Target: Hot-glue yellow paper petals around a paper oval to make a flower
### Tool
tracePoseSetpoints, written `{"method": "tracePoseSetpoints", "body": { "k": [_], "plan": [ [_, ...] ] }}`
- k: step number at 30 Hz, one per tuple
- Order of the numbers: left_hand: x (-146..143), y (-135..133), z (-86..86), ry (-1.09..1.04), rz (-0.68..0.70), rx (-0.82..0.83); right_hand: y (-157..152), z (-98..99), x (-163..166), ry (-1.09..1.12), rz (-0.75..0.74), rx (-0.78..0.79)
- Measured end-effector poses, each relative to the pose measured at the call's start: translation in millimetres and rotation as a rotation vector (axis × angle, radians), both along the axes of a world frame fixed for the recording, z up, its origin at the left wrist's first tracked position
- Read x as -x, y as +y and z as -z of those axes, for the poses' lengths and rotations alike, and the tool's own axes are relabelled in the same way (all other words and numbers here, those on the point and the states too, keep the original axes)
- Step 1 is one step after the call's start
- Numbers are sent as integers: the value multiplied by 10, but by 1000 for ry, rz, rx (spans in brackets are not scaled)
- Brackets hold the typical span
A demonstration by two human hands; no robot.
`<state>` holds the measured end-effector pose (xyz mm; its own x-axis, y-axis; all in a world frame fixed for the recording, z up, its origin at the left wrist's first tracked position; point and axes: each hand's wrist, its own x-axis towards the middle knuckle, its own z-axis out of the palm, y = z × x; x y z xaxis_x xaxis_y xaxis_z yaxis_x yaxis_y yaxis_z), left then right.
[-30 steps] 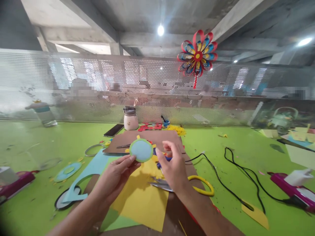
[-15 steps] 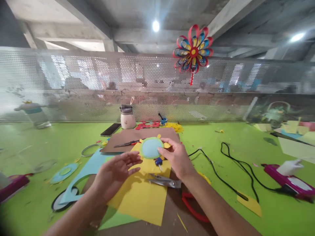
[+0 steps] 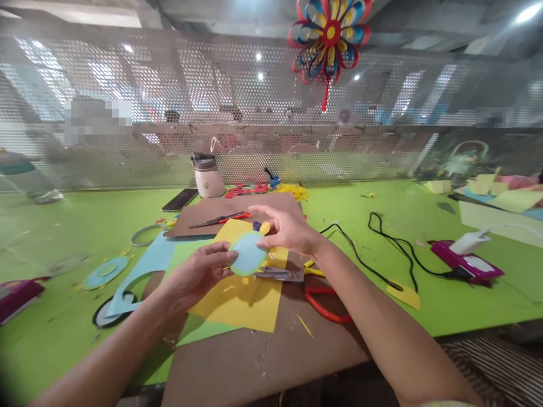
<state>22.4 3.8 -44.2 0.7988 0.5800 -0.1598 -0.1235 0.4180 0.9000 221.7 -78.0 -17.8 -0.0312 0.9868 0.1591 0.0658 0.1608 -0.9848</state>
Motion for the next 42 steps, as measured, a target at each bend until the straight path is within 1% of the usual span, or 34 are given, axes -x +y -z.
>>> {"method": "tracePoseSetpoints", "body": {
  "k": [2,4,7,9,13,17,21,25,31,36,42],
  "plan": [
    [-3,-1,9,41,23,-40,32,16,25,15,47,-27],
    [-2,-2,12,60,21,-50,69,59,61,74,125,-58],
    [4,5,2,30,-41,-35,98,157,108,168,237,-37],
    [10,13,-14,-11,-95,-34,83,220,129,225,260,6],
    [24,22,-55,-70,-195,-22,-7,280,183,295,158,76],
    [39,27,-67,-101,-234,-13,-61,281,268,303,78,97],
    [45,37,-60,-115,-257,-1,-57,294,313,305,74,114],
    [44,37,-65,-97,-238,33,-51,297,325,286,52,125],
    [37,36,-53,-103,-228,27,-48,294,355,260,76,118],
    [32,29,-45,-99,-225,33,-45,297,377,269,73,119],
    [46,10,-40,-83,-197,59,-43,286,415,304,106,138]
  ]
}}
